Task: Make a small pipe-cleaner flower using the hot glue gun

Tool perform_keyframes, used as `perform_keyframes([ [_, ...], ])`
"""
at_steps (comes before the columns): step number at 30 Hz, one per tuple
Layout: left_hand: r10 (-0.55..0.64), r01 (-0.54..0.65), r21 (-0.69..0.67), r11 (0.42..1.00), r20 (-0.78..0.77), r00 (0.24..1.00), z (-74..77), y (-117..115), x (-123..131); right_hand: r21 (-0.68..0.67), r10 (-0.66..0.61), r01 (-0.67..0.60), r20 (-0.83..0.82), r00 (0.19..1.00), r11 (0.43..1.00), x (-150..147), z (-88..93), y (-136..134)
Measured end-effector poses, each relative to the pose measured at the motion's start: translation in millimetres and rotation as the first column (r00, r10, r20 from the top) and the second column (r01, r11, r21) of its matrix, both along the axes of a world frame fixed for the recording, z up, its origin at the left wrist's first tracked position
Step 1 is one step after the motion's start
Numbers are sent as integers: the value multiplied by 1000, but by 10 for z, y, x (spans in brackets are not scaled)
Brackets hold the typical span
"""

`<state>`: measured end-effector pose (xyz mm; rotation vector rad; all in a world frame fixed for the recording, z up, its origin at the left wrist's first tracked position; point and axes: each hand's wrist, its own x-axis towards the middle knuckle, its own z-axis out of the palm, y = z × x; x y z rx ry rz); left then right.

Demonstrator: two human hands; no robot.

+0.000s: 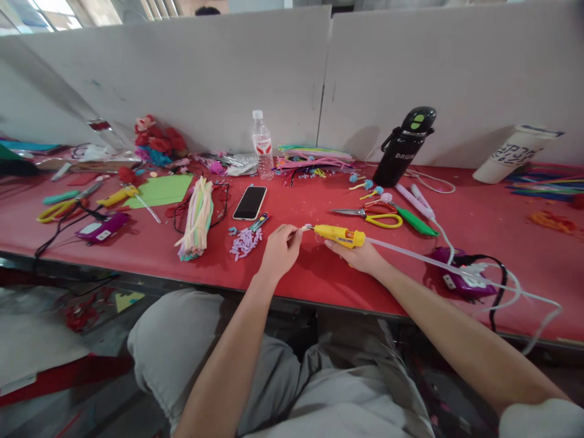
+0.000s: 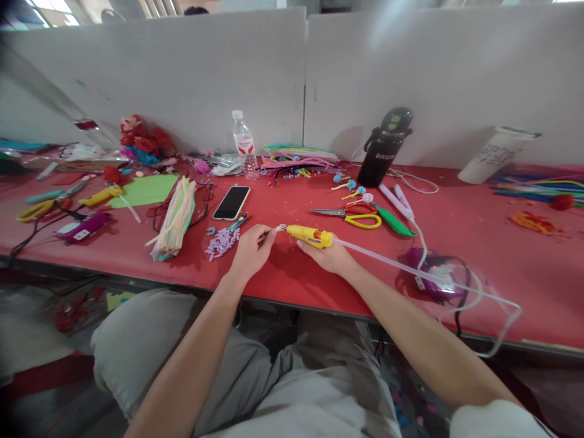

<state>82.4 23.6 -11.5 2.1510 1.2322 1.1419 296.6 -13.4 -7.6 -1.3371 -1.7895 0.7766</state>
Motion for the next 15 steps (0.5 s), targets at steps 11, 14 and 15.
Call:
perform_keyframes([
  [11, 4, -4, 5, 1000, -10, 1000, 1, -8, -14, -2, -13, 13, -6, 1000, 1000, -2, -4, -3],
  [14, 6, -6, 3, 1000, -5, 1000, 1, -9, -18, -1, -22, 22, -20, 1000, 1000, -8, 3, -9],
  [15, 6, -6, 3, 1000, -4, 1000, 1, -10, -18, -2, -25, 25, -25, 999, 1000, -9, 5, -10],
])
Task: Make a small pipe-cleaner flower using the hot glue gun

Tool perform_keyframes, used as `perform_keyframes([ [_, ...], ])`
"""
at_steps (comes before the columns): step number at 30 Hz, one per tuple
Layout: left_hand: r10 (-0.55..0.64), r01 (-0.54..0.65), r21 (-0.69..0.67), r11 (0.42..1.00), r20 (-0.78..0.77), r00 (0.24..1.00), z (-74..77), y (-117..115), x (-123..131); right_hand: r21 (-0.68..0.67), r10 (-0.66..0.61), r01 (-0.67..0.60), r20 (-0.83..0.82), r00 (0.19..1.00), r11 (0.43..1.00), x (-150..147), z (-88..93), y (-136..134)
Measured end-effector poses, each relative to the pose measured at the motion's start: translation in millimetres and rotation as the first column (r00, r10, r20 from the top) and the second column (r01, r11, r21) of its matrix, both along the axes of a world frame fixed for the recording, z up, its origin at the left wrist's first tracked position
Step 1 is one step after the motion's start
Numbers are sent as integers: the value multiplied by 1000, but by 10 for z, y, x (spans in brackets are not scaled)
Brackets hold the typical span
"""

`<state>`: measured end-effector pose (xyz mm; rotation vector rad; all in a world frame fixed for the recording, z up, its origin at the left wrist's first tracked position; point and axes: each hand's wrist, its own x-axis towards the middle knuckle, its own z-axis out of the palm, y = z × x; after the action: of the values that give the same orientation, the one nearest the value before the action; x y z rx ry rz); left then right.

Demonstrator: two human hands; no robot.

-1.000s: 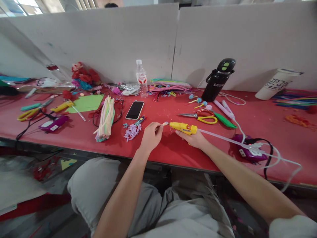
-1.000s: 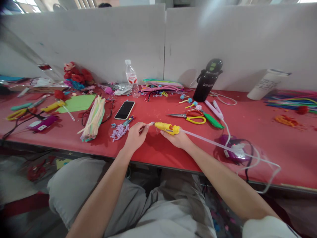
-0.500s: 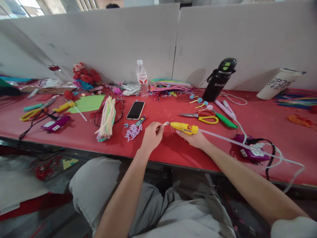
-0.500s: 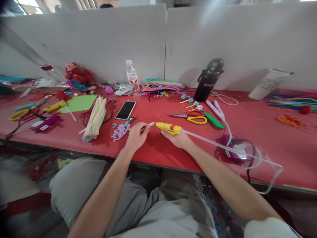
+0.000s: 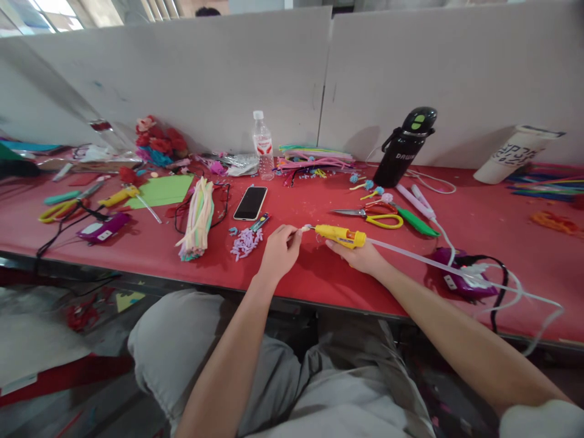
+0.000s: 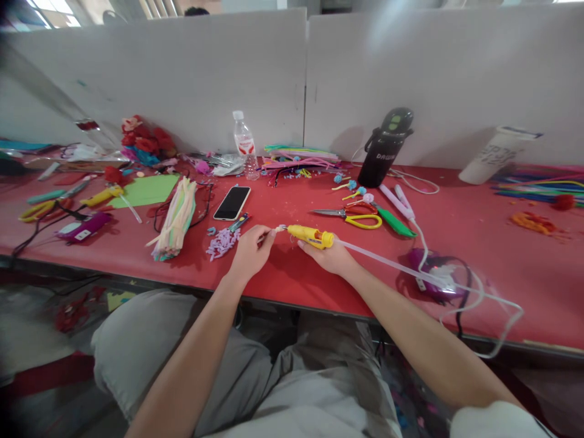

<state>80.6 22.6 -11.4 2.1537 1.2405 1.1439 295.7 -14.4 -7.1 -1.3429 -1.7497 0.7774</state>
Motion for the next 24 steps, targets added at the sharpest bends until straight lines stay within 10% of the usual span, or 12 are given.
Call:
perform_keyframes([
  [15, 31, -29, -21, 999, 81, 996, 66, -2, -52, -68, -133, 135, 44, 990, 988, 87, -78, 69],
  [24, 3, 4, -53, 999, 122, 992, 95, -45, -15, 62, -325, 325, 357, 876, 944, 630, -86, 230],
])
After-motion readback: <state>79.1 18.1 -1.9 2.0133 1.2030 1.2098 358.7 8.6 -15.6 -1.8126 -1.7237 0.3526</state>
